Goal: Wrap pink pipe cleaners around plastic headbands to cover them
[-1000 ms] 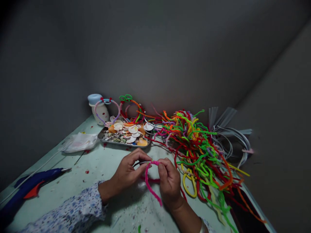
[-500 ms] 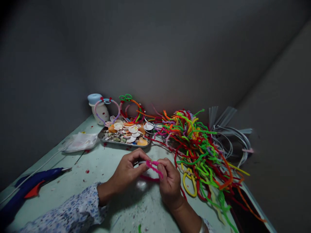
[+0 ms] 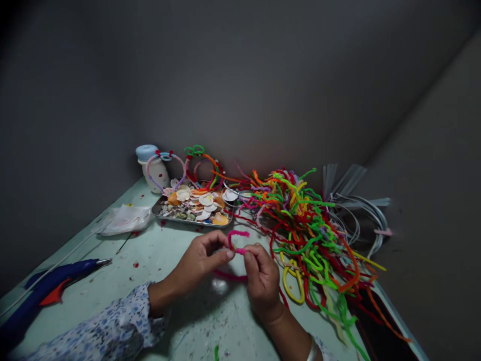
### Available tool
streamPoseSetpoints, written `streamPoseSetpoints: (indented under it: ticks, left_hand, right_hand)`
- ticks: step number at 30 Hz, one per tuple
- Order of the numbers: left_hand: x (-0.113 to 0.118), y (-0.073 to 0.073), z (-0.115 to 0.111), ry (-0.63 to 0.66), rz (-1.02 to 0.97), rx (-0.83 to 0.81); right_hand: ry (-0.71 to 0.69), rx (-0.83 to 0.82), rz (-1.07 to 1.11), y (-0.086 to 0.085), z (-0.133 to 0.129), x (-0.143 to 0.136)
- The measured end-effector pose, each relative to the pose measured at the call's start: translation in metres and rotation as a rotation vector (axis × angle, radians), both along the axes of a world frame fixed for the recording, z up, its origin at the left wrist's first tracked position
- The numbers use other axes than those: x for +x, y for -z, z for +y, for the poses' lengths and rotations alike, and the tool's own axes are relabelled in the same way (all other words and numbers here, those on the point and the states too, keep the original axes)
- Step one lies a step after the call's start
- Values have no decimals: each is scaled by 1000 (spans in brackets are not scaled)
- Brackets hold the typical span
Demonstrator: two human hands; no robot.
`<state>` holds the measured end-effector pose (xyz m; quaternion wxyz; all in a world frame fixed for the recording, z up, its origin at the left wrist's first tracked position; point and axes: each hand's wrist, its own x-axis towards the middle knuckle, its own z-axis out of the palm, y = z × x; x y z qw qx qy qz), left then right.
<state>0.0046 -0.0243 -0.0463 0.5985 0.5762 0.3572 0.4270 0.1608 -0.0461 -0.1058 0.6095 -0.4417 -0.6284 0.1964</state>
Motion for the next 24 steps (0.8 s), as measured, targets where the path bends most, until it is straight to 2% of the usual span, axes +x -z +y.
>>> streamPoseSetpoints:
  ticks: [6, 17, 24]
  left_hand:
    - [1, 1, 0, -15, 31, -10]
    - [0, -3, 1, -3, 10, -172]
    - [0, -6, 0, 14, 25, -111]
  right_hand:
    - [8, 7, 1, 1, 0, 0]
    - [-62, 53, -37, 0, -2, 0]
    - [-44, 30, -11, 1, -2, -1]
